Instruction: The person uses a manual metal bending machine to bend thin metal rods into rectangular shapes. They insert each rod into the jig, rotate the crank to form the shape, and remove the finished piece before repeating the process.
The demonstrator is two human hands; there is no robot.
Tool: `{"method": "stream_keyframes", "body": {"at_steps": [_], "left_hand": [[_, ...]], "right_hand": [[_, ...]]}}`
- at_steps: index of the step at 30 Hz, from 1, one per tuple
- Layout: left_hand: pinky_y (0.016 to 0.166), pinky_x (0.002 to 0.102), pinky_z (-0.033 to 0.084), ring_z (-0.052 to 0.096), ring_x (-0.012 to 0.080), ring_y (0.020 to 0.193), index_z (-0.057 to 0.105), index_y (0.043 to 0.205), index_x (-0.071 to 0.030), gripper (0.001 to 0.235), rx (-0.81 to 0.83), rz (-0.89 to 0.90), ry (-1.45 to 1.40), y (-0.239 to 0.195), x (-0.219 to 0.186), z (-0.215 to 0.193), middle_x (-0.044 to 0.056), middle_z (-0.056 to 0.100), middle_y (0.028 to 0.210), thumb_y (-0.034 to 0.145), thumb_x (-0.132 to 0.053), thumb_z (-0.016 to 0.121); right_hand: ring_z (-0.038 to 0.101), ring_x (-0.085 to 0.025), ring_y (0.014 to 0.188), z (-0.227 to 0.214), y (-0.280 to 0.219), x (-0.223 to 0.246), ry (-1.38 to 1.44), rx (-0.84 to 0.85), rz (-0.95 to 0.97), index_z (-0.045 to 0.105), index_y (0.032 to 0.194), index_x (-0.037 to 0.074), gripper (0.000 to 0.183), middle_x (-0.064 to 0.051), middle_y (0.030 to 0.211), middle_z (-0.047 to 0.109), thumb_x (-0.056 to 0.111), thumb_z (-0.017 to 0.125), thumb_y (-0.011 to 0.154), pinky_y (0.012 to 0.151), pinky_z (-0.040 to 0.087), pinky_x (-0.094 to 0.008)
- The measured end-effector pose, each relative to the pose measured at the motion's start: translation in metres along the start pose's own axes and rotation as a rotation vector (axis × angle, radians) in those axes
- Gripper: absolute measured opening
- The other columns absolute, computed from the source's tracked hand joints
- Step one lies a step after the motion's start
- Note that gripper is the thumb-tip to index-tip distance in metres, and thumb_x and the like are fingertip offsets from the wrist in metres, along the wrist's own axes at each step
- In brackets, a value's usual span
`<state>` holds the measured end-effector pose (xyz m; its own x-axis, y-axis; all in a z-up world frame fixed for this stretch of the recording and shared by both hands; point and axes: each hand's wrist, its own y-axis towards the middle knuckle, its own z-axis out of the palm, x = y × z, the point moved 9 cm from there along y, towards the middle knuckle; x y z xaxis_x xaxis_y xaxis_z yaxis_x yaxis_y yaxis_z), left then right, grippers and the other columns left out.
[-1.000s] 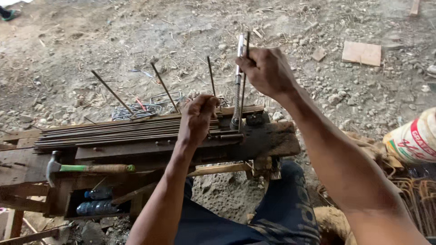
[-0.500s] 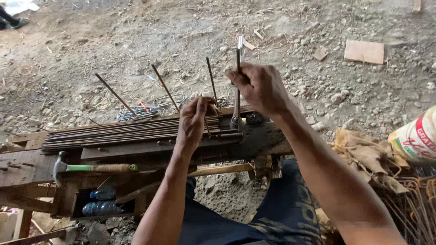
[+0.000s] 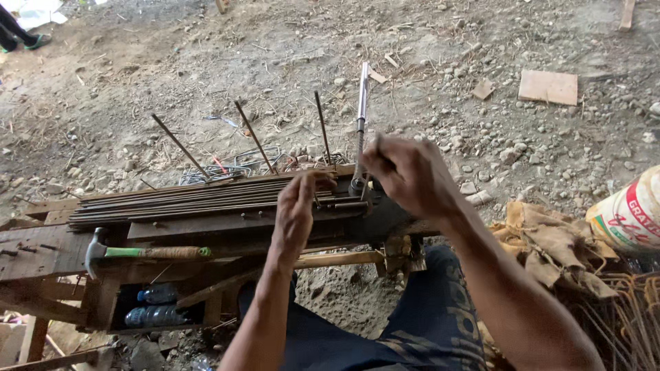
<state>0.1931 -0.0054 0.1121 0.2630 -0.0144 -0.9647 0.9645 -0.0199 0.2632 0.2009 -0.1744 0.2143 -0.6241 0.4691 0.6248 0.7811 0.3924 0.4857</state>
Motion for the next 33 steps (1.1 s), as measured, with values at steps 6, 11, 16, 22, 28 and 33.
{"method": "stream_keyframes", "body": {"at_steps": [6, 11, 16, 22, 28, 33], "left_hand": [[0.112, 0.051, 0.037, 0.061, 0.0327, 0.122, 0.073, 0.108, -0.007, 0.039, 0.009, 0.002, -0.008, -0.017, 0.014, 0.002, 0.016, 0.074, 0.103, 0.107, -0.030, 0.042], [0.116, 0.061, 0.026, 0.041, 0.0439, 0.139, 0.057, 0.137, -0.008, 0.052, -0.143, -0.168, -0.033, -0.036, -0.002, -0.004, 0.022, 0.056, 0.138, 0.104, -0.043, 0.039], [0.117, 0.059, 0.026, 0.029, 0.0499, 0.143, 0.038, 0.147, -0.005, 0.055, -0.449, -0.422, -0.313, -0.076, 0.046, -0.022, 0.029, 0.028, 0.154, 0.101, -0.033, 0.048], [0.082, 0.037, 0.054, 0.064, 0.0288, 0.093, 0.056, 0.130, 0.000, 0.031, -0.436, -0.570, -0.695, -0.115, 0.108, -0.025, 0.020, 0.066, 0.110, 0.102, -0.008, 0.049], [0.060, 0.029, 0.055, 0.067, 0.0241, 0.069, 0.061, 0.129, 0.004, 0.034, -0.318, -0.426, -0.698, -0.125, 0.087, -0.037, 0.019, 0.069, 0.097, 0.098, -0.008, 0.054], [0.070, 0.035, 0.062, 0.068, 0.0343, 0.085, 0.050, 0.140, 0.007, 0.043, -0.224, -0.369, -0.839, -0.127, 0.056, -0.030, 0.024, 0.065, 0.106, 0.102, -0.013, 0.049]], "right_hand": [[0.067, -0.035, 0.051, -0.009, -0.025, 0.034, 0.024, -0.036, 0.002, 0.069, 0.084, 0.003, 0.023, -0.017, 0.063, 0.065, 0.012, 0.057, 0.102, 0.046, 0.053, -0.040], [0.052, -0.019, 0.043, -0.019, -0.041, 0.037, -0.036, -0.112, -0.124, 0.069, 0.081, 0.005, 0.024, -0.011, 0.058, 0.059, 0.014, 0.056, 0.100, 0.040, 0.048, -0.029], [0.059, -0.017, 0.048, -0.041, -0.062, 0.041, 0.126, -0.197, -0.085, 0.072, 0.089, 0.005, 0.022, -0.010, 0.063, 0.064, 0.017, 0.056, 0.097, 0.044, 0.053, -0.027], [0.060, -0.016, 0.061, -0.027, -0.100, 0.005, 0.495, -0.244, 0.112, 0.065, 0.096, -0.001, 0.029, -0.009, 0.073, 0.063, 0.023, 0.049, 0.102, 0.055, 0.051, -0.025], [0.060, -0.023, 0.063, -0.014, -0.149, -0.091, 1.057, -0.505, 0.332, 0.065, 0.100, 0.000, 0.026, -0.013, 0.076, 0.062, 0.025, 0.056, 0.103, 0.054, 0.050, -0.031], [0.057, -0.022, 0.068, 0.009, -0.180, -0.142, 1.301, -0.602, 0.442, 0.065, 0.099, 0.003, 0.025, -0.011, 0.081, 0.063, 0.025, 0.056, 0.104, 0.055, 0.045, -0.032]]}}
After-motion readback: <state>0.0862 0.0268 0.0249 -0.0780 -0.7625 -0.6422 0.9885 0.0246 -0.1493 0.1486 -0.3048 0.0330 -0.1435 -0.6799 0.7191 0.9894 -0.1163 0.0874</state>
